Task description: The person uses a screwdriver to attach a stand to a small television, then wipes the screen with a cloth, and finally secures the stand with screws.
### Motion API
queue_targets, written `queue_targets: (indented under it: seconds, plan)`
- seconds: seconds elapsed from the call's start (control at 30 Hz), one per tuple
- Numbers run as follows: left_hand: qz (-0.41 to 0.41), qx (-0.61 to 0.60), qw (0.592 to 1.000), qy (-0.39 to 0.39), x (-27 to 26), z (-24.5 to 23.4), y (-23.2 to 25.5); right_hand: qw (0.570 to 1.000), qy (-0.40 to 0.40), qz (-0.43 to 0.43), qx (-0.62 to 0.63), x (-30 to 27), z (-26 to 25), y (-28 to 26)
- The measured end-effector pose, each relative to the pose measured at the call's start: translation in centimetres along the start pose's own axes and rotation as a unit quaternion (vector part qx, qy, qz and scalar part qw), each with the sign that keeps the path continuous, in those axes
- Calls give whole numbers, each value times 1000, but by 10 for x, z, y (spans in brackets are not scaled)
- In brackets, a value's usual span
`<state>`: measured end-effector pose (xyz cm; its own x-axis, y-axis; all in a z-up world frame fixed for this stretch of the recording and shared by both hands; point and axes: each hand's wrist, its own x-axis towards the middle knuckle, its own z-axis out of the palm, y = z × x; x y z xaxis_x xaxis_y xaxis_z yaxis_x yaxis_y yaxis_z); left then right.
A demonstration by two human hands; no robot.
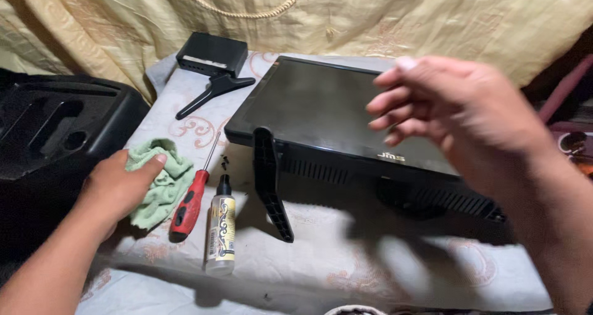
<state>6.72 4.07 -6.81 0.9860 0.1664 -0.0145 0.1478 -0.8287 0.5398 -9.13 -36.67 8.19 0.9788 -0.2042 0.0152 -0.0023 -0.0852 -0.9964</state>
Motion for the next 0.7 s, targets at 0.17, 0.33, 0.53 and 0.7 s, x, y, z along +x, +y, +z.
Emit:
queue_targets:
  seconds: [0.17, 0.33, 0.53, 0.7]
  plan:
    - [-3, 123, 992, -16, 4, -3, 13, 993, 105, -32, -40, -3, -36, 1]
    - [-48, 185, 981, -17, -24, -22, 50, 970, 202, -40, -129, 2, -87, 25]
    - [81, 214, 968, 102, -46, -36, 57, 933, 277, -29, -228, 34, -226, 115]
    - [214, 82, 959, 167, -71, -29, 77, 919, 255, 112, -277, 57, -320, 181]
